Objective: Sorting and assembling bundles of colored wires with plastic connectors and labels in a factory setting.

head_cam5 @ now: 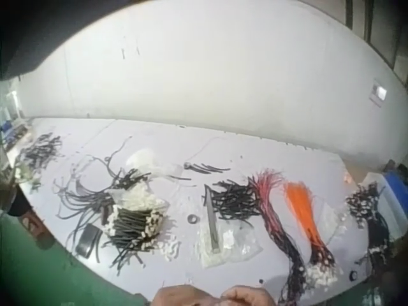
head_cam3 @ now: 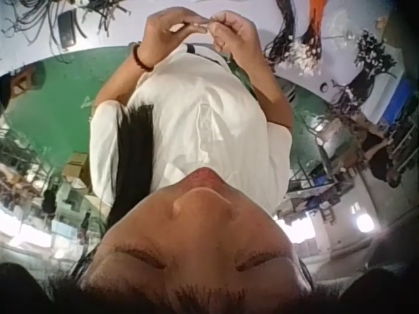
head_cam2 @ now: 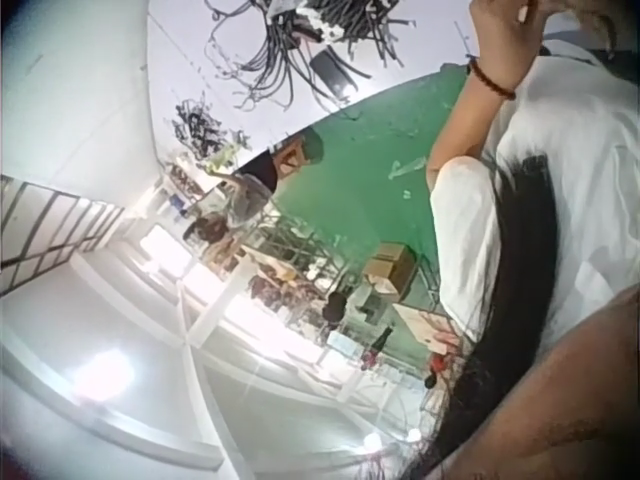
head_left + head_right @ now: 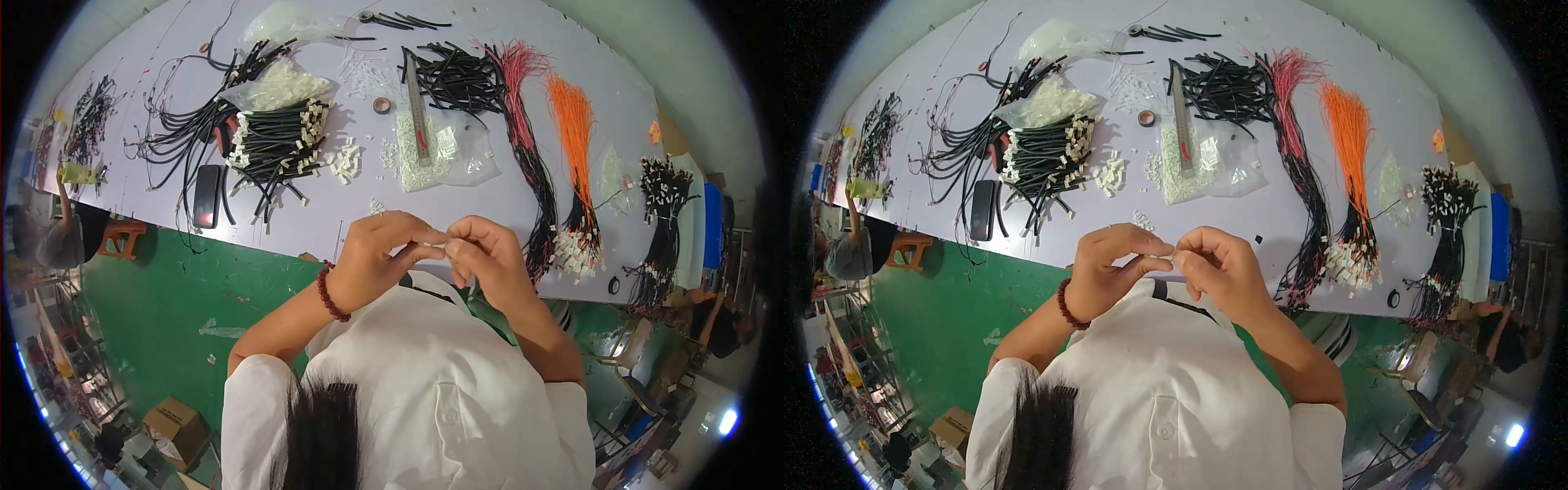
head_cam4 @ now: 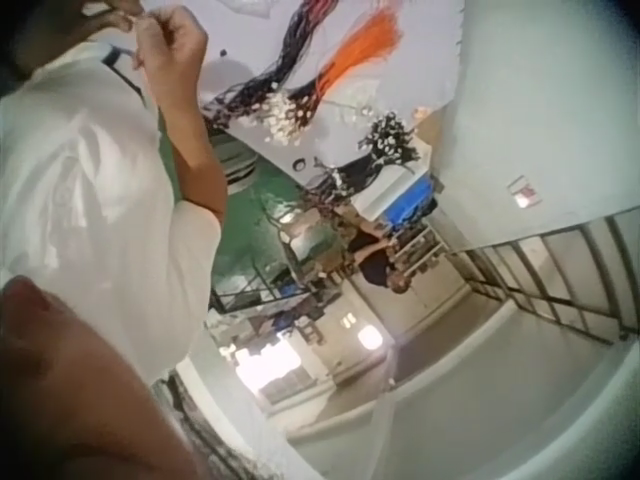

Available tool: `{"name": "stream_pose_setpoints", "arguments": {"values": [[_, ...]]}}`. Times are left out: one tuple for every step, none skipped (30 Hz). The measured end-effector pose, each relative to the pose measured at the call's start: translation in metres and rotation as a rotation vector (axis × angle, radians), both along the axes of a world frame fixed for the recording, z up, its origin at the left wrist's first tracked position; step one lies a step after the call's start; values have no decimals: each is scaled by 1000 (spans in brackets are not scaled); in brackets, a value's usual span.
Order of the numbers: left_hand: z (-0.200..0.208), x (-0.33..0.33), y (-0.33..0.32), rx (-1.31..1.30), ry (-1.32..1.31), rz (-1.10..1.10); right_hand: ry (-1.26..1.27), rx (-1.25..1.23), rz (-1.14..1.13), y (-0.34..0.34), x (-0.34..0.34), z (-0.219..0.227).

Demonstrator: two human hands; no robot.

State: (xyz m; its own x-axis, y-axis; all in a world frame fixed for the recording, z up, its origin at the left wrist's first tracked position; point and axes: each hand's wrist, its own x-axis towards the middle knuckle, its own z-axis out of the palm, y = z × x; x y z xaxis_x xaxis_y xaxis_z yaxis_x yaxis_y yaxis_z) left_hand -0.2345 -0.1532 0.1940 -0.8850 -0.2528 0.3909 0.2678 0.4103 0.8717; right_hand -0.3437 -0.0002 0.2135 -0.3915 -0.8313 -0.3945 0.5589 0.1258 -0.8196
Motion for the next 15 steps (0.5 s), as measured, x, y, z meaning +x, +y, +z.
{"name": "stream_pose_setpoints", "arguments": {"values": [[-2,0,0,56,-51,14,201,37,-8,0,3,0],[-3,-1,0,112,-102,26,402,73,-16,0,4,0],[-3,0,1,114,-100,30,405,74,-12,-1,3,1],[-2,0,1,169,-136,20,407,68,1,-1,0,1],[-2,0,1,224,-172,9,410,61,14,-1,-2,1],[-4,-2,1,224,-171,11,411,61,16,-1,-4,0],[-8,-3,0,493,-277,-54,381,66,17,0,-5,-1],[-11,-5,-1,762,-381,-120,351,72,18,0,-7,-1],[-13,-3,-4,761,-383,-119,350,72,18,0,-7,0],[-15,-1,-7,886,-417,-220,432,96,59,0,-7,3],[-15,0,-9,1009,-451,-322,515,120,100,0,-7,5],[-15,0,-10,1009,-453,-323,513,120,99,-1,-6,4],[-13,0,-10,951,-452,-291,593,101,95,-2,-5,2],[-12,1,-10,892,-450,-258,673,81,93,-3,-4,1],[-10,1,-9,893,-448,-257,673,81,95,-4,-6,2]]}}
